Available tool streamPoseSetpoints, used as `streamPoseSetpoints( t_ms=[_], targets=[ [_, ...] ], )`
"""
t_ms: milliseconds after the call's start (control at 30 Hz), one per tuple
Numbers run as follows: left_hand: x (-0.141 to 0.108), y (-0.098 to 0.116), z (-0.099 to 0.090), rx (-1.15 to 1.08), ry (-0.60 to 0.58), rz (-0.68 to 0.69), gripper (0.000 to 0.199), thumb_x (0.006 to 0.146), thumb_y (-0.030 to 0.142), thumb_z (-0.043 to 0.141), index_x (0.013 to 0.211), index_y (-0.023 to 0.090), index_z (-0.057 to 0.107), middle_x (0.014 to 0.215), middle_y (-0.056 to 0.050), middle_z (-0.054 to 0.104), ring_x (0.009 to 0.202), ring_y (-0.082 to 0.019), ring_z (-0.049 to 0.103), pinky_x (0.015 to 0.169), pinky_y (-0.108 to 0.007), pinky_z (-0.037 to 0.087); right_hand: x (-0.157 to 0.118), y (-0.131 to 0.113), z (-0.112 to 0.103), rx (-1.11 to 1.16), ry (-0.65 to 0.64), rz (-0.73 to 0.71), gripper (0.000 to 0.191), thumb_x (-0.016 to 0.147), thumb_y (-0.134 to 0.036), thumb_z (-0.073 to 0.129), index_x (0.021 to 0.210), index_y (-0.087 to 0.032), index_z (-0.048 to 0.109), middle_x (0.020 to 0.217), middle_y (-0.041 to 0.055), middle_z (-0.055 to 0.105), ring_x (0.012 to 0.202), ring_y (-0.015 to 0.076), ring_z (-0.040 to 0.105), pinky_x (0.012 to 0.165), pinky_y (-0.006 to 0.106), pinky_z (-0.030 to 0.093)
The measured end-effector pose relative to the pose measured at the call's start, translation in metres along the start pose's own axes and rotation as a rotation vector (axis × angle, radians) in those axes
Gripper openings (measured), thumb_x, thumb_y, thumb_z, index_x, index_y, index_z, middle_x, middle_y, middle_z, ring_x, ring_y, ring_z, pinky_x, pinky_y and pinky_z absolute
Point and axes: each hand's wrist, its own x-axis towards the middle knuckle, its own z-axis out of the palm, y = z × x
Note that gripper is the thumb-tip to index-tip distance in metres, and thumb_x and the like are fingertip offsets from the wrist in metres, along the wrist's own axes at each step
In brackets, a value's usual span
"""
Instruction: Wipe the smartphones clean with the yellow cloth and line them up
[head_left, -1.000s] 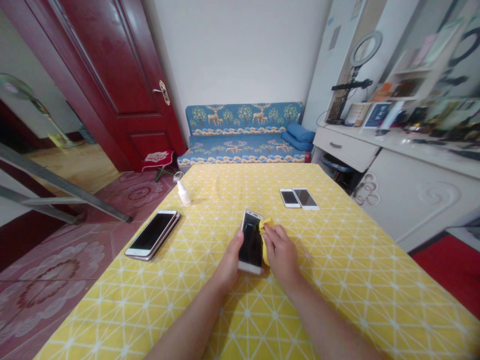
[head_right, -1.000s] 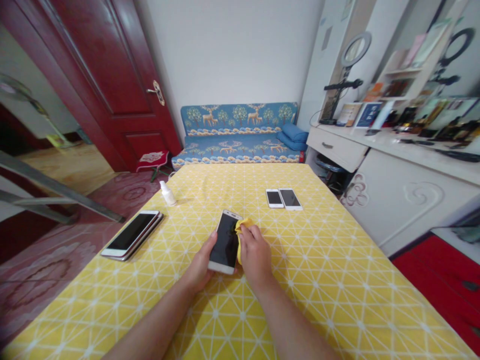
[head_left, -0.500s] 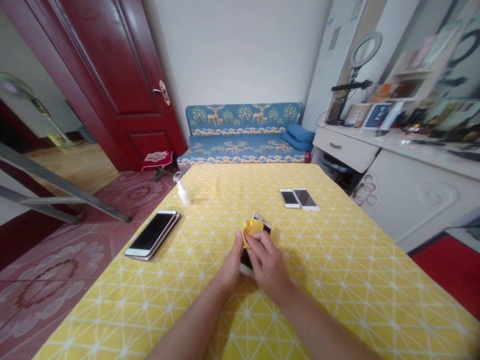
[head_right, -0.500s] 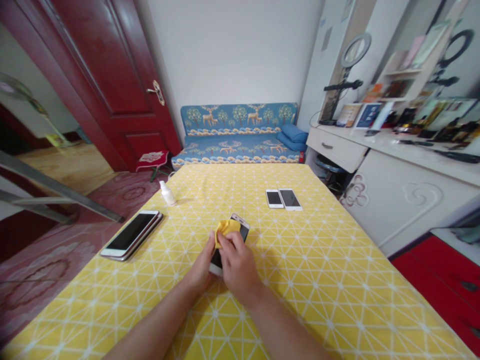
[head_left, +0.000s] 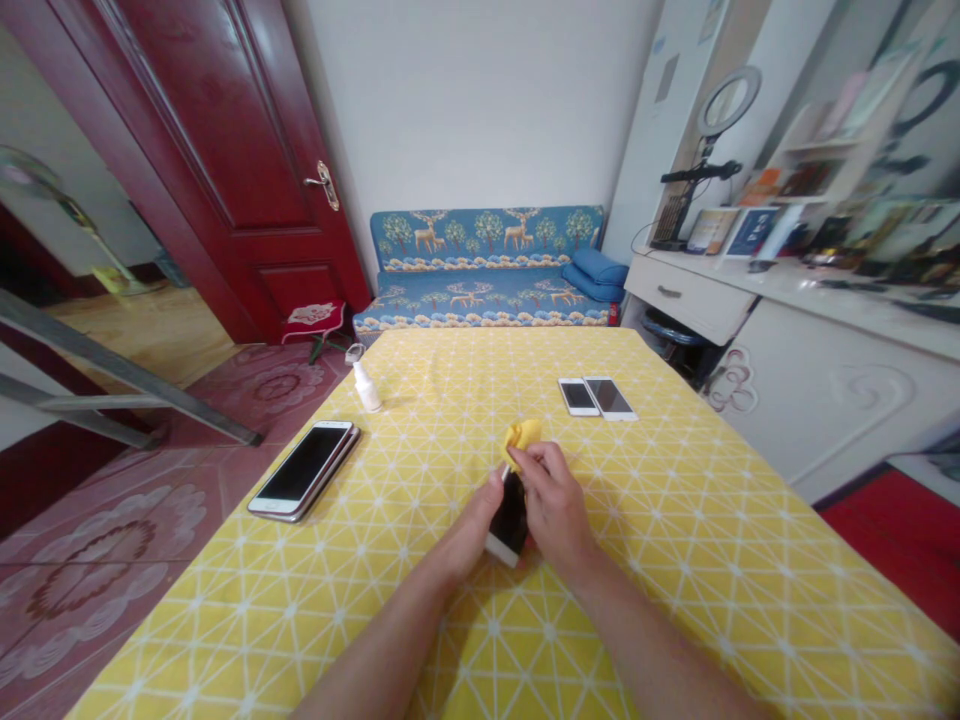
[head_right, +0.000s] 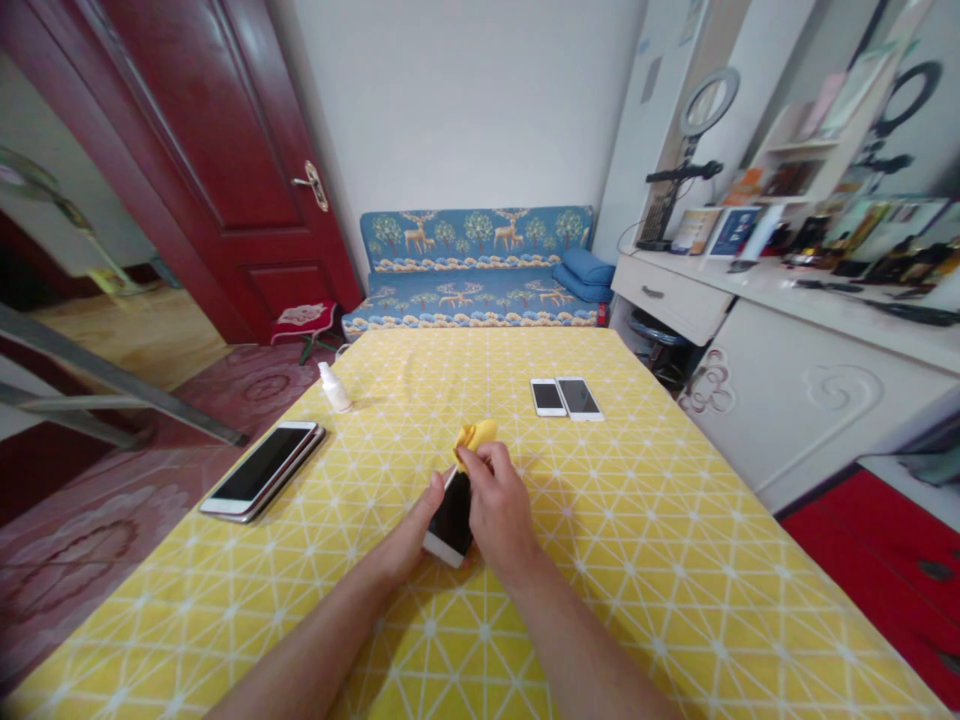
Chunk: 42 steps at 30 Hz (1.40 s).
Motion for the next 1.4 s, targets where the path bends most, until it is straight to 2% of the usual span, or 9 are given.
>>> streamPoseSetpoints(
  t_ms=[100,267,500,600,833,967,1167,1300,1400],
  targets=[
    [-0.002,0.003,0.002,0.116,-0.068,-0.015,0.067,0.084,0.068,0.035,0.107,0.012,0.063,0.075,-0.011,0.067,0.057,-0.017,0.061,0.053,-0.027,0.046,0.003,0.019,-0.004,-0.025,0.088,0.05,0.043,0.091,-0.01,0.035,0.128,-0.022,0.053,0.101,0.0078,0.048,0.093,0.0184,0.053,0.079,0.033,0.048],
    [0.0,0.002,0.003,0.003,0.015,-0.064,0.07,0.082,0.071,0.036,0.109,0.012,0.061,0.086,-0.015,0.069,0.066,-0.021,0.065,0.056,-0.031,0.05,-0.002,0.028,0.0,-0.056,0.111,0.135,0.036,0.093,-0.015,0.038,0.124,-0.019,0.056,0.094,0.007,0.049,0.085,0.0184,0.054,0.073,0.032,0.048],
    [0.005,0.006,-0.001,-0.283,0.213,0.05,0.069,0.078,0.073,0.043,0.087,0.009,0.067,0.074,-0.012,0.069,0.069,-0.02,0.066,0.065,-0.028,0.051,-0.018,-0.031,0.012,0.08,-0.252,-0.108,0.032,0.089,-0.009,0.037,0.111,-0.017,0.059,0.091,0.0079,0.055,0.08,0.0178,0.055,0.07,0.03,0.048],
    [0.006,0.012,-0.005,-0.349,0.272,0.071,0.071,0.079,0.072,0.041,0.088,0.006,0.067,0.076,-0.014,0.07,0.07,-0.022,0.067,0.068,-0.031,0.053,-0.02,-0.039,0.012,0.02,-0.313,-0.151,0.029,0.086,-0.007,0.041,0.104,-0.017,0.061,0.088,0.0073,0.057,0.079,0.0187,0.055,0.072,0.032,0.048],
    [0.013,0.017,-0.006,-0.423,0.497,0.149,0.03,0.086,0.038,0.055,0.098,0.013,0.065,0.083,-0.008,0.072,0.068,-0.02,0.067,0.066,-0.032,0.054,-0.011,0.006,0.008,0.024,-0.075,0.066,0.029,0.087,-0.007,0.041,0.102,-0.019,0.063,0.087,0.0063,0.057,0.079,0.0175,0.058,0.069,0.029,0.048],
    [0.014,0.014,-0.004,-0.415,0.452,0.157,0.021,0.083,0.028,0.058,0.095,0.013,0.066,0.084,-0.007,0.071,0.071,-0.018,0.066,0.067,-0.029,0.052,-0.013,0.0,0.005,0.185,0.054,0.051,0.029,0.089,-0.01,0.044,0.112,-0.02,0.06,0.097,0.007,0.058,0.091,0.0183,0.058,0.079,0.031,0.049],
    [0.014,0.007,-0.012,-0.202,0.281,0.228,0.028,0.077,0.031,0.066,0.1,0.015,0.068,0.092,-0.006,0.071,0.08,-0.017,0.064,0.074,-0.027,0.047,-0.016,-0.013,0.004,0.257,0.049,-0.047,0.039,0.089,-0.008,0.045,0.124,-0.023,0.055,0.103,0.0066,0.056,0.096,0.0173,0.056,0.084,0.031,0.047],
    [0.012,0.007,-0.012,0.034,0.152,0.228,0.038,0.079,0.036,0.064,0.112,0.018,0.067,0.109,-0.008,0.069,0.105,-0.023,0.059,0.092,-0.031,0.04,-0.011,-0.004,-0.001,0.185,0.202,0.046,0.036,0.091,-0.011,0.043,0.123,-0.023,0.055,0.104,0.0062,0.053,0.098,0.0173,0.054,0.084,0.032,0.045],
    [0.009,0.009,-0.009,0.107,0.093,0.154,0.039,0.079,0.039,0.064,0.112,0.019,0.068,0.105,-0.008,0.069,0.098,-0.022,0.06,0.089,-0.029,0.04,-0.007,-0.002,-0.007,0.185,0.291,0.139,0.027,0.093,-0.015,0.042,0.114,-0.022,0.058,0.101,0.0052,0.052,0.094,0.0169,0.053,0.081,0.031,0.044]
  ],
)
